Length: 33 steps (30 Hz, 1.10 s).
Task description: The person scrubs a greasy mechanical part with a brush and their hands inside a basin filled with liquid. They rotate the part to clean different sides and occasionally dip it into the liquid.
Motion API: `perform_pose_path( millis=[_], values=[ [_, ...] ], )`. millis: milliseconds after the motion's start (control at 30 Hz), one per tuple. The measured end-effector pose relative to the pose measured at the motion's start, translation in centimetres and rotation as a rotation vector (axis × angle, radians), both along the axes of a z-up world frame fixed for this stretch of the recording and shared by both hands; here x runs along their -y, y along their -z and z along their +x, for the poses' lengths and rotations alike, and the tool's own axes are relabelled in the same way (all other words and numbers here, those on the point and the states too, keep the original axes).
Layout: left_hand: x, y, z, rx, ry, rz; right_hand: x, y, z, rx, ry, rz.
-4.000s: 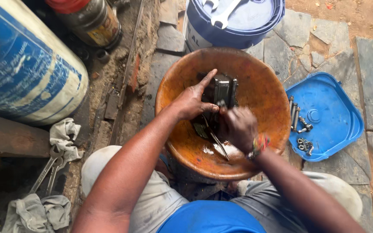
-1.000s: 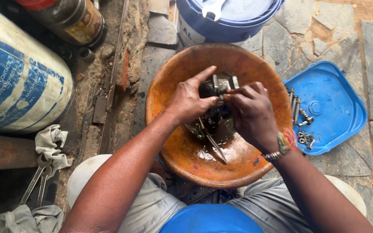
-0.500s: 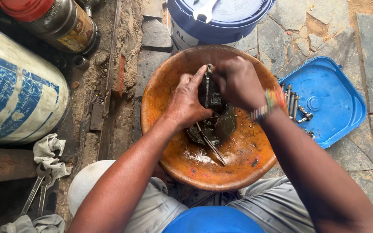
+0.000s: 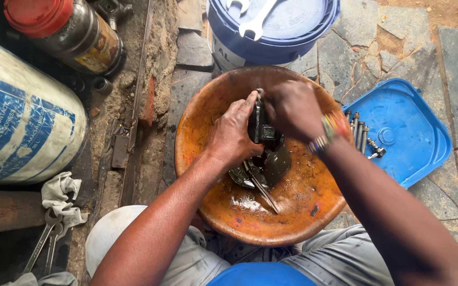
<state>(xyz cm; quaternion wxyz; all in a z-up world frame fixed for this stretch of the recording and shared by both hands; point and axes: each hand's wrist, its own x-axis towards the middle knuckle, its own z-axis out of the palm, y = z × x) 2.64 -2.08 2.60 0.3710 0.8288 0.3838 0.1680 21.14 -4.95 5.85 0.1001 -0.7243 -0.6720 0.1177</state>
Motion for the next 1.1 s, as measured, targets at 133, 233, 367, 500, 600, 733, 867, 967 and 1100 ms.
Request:
perform_pose_path(
  millis=[133,233,367,500,600,733,867,967,1100],
  values=[
    [0.1,0.4,-0.1,0.109,-0.005,0.060,3.5,-0.9,-1.3,0.093,-0.243,0.554],
    [0.1,0.0,0.0,0.157,0.015,0.089,0.9,-1.0,-0.4,-0.062,-0.059,0.238],
    [-0.1,-0.7,0.1,0.016,-0.008,0.085,-2.9,0.3,1.0,-0.124,0.026,0.113],
    [-0.4,0.2,-0.4,0.062,-0.017,0.134,1.6,2.6,-0.1,-0.076,-0.032,0.353],
    [0.3,0.8,-0.4,0.066,-0.006,0.129,7.8,2.9,-2.8,0.130,-0.076,0.550],
    [-0.2,0.7,-0.1,0.050,-0.002,0.100,10.0,1.4,-5.2,0.132,-0.092,0.672],
    [0.3,1.3,0.0,0.082,0.008,0.132,6.4,1.7,-2.9,0.176,0.034,0.574],
    [0.4,0.5,0.6,0.027,-0.008,0.085,3.9,1.8,-0.5,0.165,0.099,0.508],
    [0.5,0.3,-0.6,0.012,-0.021,0.071,7.2,2.7,-2.9,0.348,0.001,0.618]
  ],
)
